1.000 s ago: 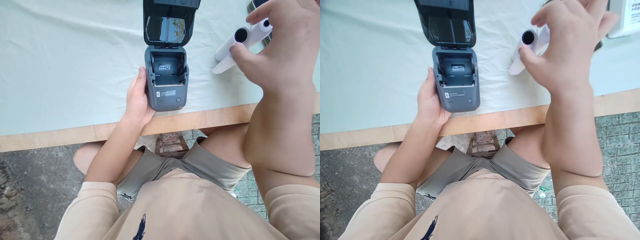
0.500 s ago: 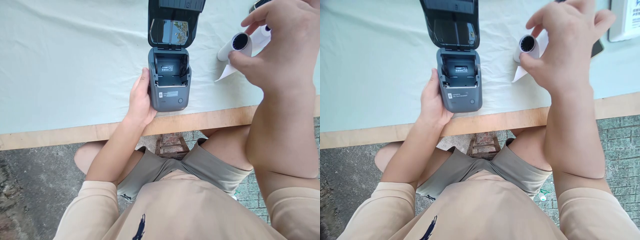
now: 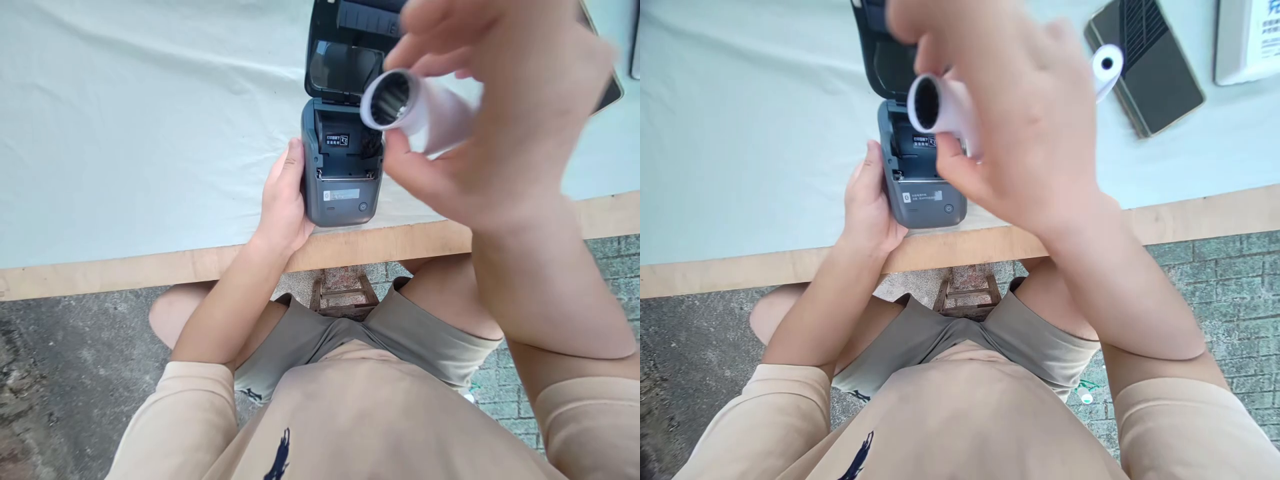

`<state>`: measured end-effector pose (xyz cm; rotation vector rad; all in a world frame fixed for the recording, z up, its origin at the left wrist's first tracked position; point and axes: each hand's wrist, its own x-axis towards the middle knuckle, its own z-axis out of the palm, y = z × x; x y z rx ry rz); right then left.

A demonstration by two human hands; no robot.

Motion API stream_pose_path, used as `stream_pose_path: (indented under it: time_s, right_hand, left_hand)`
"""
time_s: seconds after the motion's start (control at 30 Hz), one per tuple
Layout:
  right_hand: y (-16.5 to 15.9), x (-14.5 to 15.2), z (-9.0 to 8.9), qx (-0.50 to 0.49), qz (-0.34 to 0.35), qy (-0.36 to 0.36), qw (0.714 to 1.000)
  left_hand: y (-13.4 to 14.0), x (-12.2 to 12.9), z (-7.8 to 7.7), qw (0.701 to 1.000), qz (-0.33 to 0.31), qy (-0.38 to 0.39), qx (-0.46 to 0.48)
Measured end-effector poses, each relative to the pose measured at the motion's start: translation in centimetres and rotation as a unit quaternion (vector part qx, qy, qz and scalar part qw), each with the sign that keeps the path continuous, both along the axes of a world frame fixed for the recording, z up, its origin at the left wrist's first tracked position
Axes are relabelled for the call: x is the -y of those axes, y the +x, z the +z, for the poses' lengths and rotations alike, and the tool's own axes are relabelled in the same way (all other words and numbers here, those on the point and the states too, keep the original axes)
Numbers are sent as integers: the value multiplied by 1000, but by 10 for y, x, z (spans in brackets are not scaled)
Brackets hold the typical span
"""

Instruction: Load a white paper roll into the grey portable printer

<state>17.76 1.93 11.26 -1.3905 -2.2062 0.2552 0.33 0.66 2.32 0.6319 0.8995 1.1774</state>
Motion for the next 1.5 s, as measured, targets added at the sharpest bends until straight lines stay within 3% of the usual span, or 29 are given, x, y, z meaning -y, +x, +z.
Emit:
stream_pose_path:
  time_s: [0.17,0.47,0.6,0.73,0.87,1.03,1.23,1.4,1.5]
  right_hand:
    - [-36,0,9,214,-35,9,976]
    - [-39,-4,-4,278,-15,-18,960]
    - [-26,1,-10,226,-4,51,973]
    - [-19,7,-14,164,18,58,985]
    - [-21,14,-16,119,30,84,989]
    - [-29,21,-26,47,23,167,985]
    - [-24,26,-36,19,45,164,985]
    - [-13,19,-43,-35,43,103,993]
    - [-9,15,-50,-50,63,166,983]
  left_hand:
    - [0,1,0,1000,6,-2,18]
    - [0,1,2,999,2,-8,44]
    - [0,2,4,999,-4,-10,43]
    - [0,2,3,1000,10,-12,24]
    - [1,1,3,1000,10,-26,-8]
    - [1,0,3,999,12,-28,-12]
    - [1,1,-1,998,9,-19,-63]
    - [0,-1,-2,999,10,-17,-44]
    - [1,-1,-2,998,13,-25,-49]
